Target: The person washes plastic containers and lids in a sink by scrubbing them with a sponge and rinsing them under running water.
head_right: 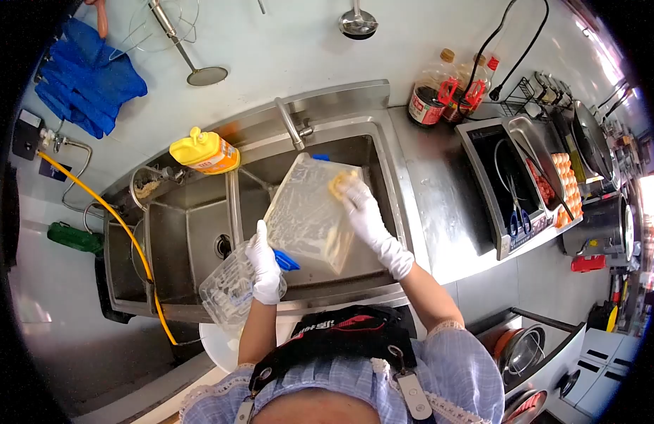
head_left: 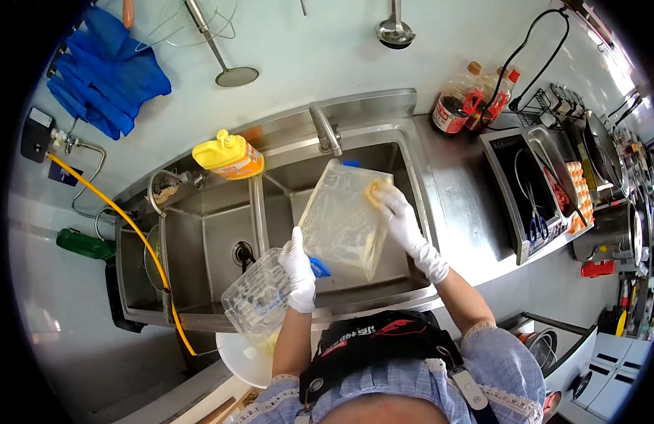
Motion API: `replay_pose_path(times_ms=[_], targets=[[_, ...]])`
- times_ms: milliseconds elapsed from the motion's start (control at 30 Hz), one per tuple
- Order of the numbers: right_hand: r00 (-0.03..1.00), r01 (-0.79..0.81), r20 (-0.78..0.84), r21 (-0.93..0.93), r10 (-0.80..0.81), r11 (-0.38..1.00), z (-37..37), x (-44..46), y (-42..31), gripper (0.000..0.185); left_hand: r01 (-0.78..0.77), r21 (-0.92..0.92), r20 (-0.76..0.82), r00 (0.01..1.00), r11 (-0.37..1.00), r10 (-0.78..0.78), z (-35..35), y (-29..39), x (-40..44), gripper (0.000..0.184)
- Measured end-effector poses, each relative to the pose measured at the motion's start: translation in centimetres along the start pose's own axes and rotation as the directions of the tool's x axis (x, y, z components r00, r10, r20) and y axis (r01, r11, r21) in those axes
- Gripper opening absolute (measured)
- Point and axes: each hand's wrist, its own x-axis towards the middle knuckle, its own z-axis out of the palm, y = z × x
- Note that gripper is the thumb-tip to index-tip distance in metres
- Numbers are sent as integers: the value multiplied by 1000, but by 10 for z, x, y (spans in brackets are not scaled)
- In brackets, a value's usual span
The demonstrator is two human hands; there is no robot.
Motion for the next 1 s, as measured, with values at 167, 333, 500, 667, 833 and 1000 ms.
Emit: replay_pose_path(times_ms=[167,333,500,667,833,1000], targets=[[997,22,66,275,-42,961,10,-26,-49,43,297,-223,146,952,928,-270,-17,-52,23,36],[972,103,184,234,-148,967,4,-17,-51,46,537,-295,462,804,791,-373,-34,-69,20,50],[999,-42,29,139,39,989,24,31,16,44,595,-334,510,766,731,-391,-29,-43,-7,54],[972,-49,231,360,-38,932,9,-20,-65,44,601,-402,471,782,691,-407,-32,-65,13,56],[993,-81,67,-205,97,975,-2,23,9,46,614,-347,435,775,709,-458,-26,-44,3,56],[984,76,165,-31,-70,997,-9,-19,-50,45,590,-404,543,770,699,-335,-35,-58,11,59]])
